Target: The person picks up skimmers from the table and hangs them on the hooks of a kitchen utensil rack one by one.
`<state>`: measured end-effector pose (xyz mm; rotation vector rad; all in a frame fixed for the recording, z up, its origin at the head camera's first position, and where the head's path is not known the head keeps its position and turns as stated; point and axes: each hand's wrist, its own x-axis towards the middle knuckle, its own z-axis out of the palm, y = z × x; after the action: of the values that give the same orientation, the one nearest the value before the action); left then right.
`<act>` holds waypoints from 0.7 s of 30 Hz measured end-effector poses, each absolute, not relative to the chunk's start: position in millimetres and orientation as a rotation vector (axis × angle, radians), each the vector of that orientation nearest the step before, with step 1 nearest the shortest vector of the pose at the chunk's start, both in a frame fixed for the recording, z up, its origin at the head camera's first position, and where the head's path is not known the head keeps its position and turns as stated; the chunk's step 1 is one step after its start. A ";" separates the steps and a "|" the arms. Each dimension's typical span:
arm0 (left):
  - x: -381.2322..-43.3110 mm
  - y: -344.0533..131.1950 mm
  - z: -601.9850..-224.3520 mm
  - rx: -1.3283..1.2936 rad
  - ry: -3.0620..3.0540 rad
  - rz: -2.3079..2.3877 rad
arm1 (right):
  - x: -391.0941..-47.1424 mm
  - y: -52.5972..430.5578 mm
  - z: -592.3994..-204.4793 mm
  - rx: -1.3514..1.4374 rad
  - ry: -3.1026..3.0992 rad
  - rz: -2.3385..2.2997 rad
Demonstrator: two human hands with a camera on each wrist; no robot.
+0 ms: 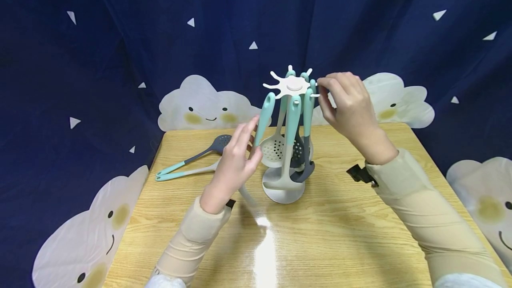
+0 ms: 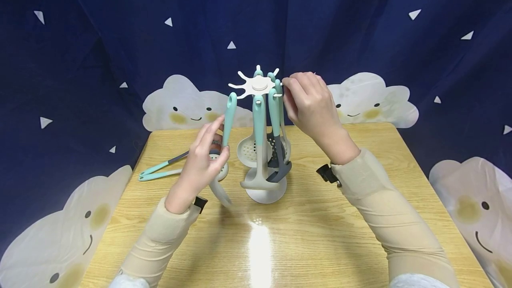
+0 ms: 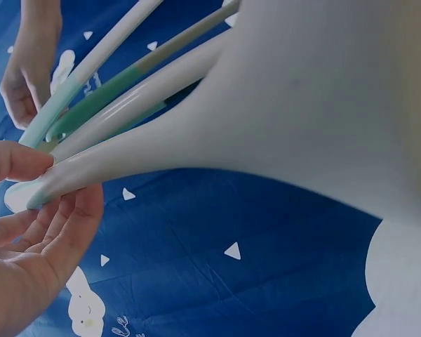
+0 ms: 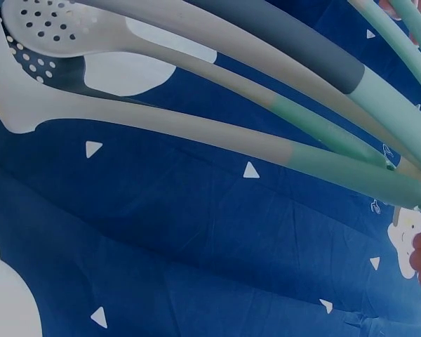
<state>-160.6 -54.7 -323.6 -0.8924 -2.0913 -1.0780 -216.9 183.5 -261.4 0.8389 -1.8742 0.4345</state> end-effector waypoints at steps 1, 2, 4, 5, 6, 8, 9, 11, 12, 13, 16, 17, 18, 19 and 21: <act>-161.0 -54.1 -323.8 -0.893 -2.093 -1.079 | -217.0 183.4 -261.4 0.838 -1.874 0.435; -161.3 -53.5 -323.9 -0.893 -2.095 -1.080 | -217.1 183.4 -261.5 0.838 -1.875 0.435; -162.2 -52.6 -324.4 -0.892 -2.100 -1.081 | -217.2 183.3 -261.6 0.837 -1.876 0.437; -162.6 -52.2 -324.8 -0.890 -2.103 -1.080 | -217.1 183.3 -261.6 0.837 -1.878 0.437; -163.0 -51.9 -325.0 -0.888 -2.105 -1.077 | -217.1 183.3 -261.6 0.837 -1.879 0.438; -163.8 -51.1 -325.4 -0.886 -2.108 -1.075 | -217.2 183.1 -261.6 0.838 -1.880 0.441; -164.1 -50.8 -325.7 -0.886 -2.109 -1.076 | -217.2 183.0 -261.5 0.839 -1.880 0.443; -164.7 -50.0 -326.0 -0.886 -2.110 -1.081 | -217.4 182.7 -261.5 0.840 -1.878 0.444; -165.0 -49.6 -326.1 -0.887 -2.112 -1.083 | -217.5 182.6 -261.5 0.841 -1.877 0.445; -165.3 -49.2 -326.2 -0.888 -2.113 -1.088 | -217.5 182.5 -261.5 0.841 -1.876 0.445; -165.8 -48.0 -326.7 -0.888 -2.118 -1.095 | -217.8 182.6 -261.8 0.841 -1.874 0.445; -165.9 -47.6 -326.8 -0.888 -2.121 -1.097 | -217.9 182.6 -261.9 0.840 -1.872 0.447; -166.2 -47.2 -326.9 -0.888 -2.123 -1.098 | -217.9 182.8 -262.0 0.840 -1.871 0.448; -166.3 -46.8 -327.0 -0.887 -2.126 -1.099 | -218.1 182.9 -262.1 0.840 -1.870 0.449; -166.5 -46.0 -327.1 -0.882 -2.130 -1.096 | -218.3 183.3 -262.3 0.838 -1.868 0.451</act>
<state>-166.5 -46.0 -327.1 -0.8820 -2.1300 -1.0961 -218.3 183.3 -262.3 0.8385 -1.8680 0.4506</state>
